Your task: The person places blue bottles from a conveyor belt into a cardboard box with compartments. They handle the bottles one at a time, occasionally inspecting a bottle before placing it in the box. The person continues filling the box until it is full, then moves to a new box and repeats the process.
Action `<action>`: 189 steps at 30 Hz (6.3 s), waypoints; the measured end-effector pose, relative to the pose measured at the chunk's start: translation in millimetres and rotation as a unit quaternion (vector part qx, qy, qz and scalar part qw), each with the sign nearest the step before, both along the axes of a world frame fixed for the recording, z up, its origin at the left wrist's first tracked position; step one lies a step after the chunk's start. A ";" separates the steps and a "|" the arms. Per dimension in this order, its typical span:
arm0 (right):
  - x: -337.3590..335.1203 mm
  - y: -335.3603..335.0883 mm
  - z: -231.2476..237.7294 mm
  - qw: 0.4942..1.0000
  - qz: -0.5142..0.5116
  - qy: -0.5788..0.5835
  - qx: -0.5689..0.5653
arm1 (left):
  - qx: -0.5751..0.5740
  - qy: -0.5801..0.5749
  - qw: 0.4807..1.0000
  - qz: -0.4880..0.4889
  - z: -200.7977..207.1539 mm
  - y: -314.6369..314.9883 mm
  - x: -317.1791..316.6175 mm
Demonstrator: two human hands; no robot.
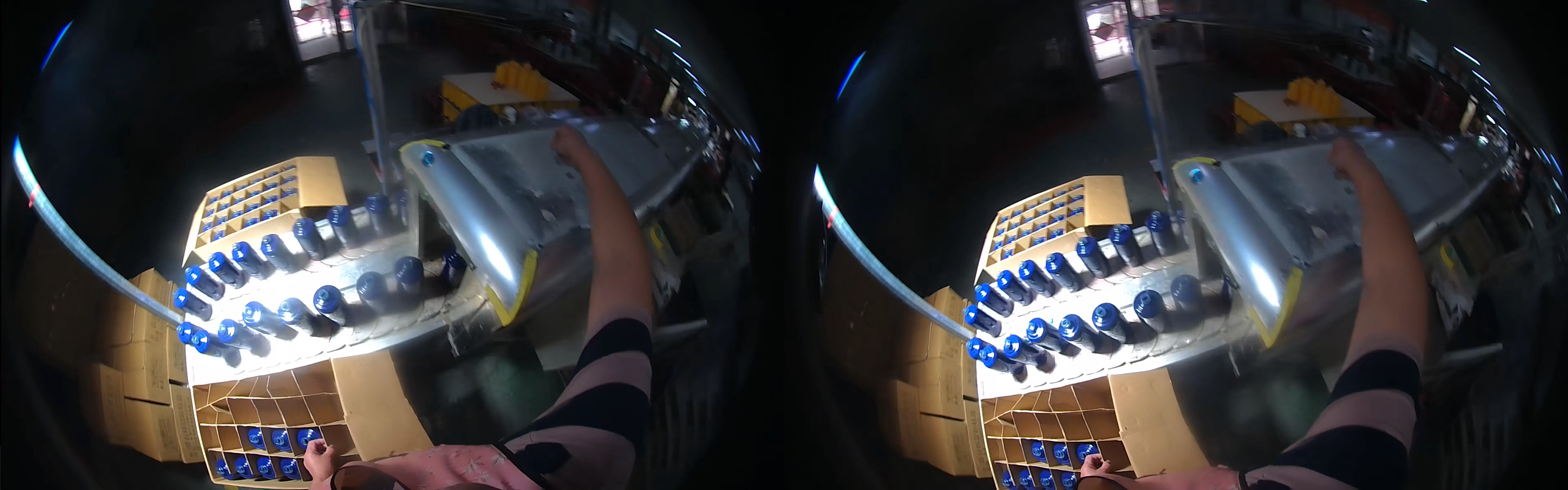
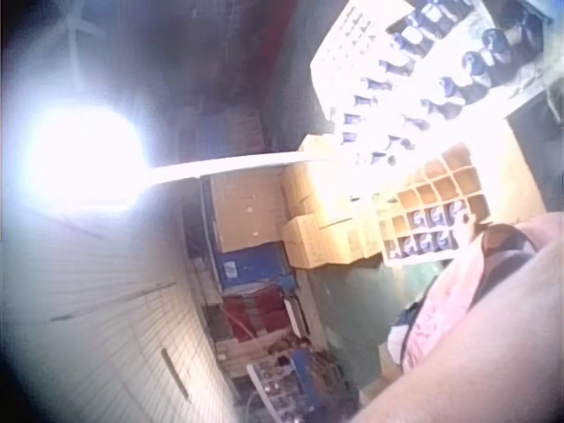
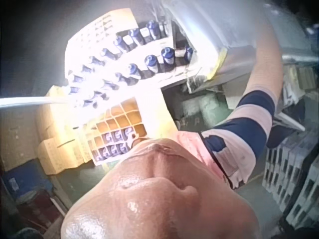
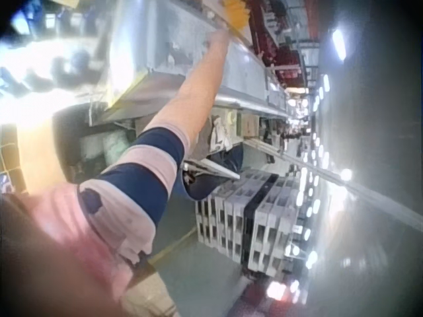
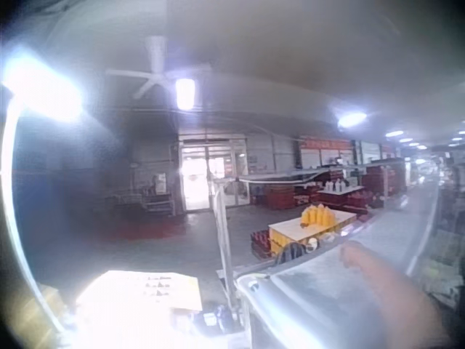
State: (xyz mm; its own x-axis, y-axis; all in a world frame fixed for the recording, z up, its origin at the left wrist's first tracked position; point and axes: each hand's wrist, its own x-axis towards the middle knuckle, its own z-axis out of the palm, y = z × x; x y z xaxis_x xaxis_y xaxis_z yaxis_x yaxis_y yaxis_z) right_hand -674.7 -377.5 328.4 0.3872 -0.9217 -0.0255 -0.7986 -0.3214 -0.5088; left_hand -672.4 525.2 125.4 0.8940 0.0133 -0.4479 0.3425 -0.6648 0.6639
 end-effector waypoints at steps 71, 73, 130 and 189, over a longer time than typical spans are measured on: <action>-58.7 -23.8 -29.3 0.991 0.126 0.036 0.014 | 0.062 -0.072 0.971 -0.220 -110.0 -20.5 23.2; -56.9 -24.0 -26.5 0.990 0.126 0.061 0.010 | 0.065 -0.071 0.972 -0.213 -105.7 -30.1 23.1; -116.1 97.0 40.1 0.951 0.274 0.054 0.135 | 0.057 -0.093 0.993 -0.033 -31.0 -26.8 -12.8; -86.1 134.1 54.9 0.875 0.435 0.211 -0.014 | 0.059 -0.090 0.994 -0.034 -38.3 -11.6 -10.6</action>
State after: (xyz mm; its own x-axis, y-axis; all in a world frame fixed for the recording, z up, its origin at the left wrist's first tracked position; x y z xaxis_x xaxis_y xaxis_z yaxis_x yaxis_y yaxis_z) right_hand -760.8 -243.5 383.3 0.9044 -0.2847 -0.3178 -0.3600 -0.9089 -0.2103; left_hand -683.0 513.6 87.1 0.9604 -0.0068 -0.2787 0.1764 -0.7593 0.6264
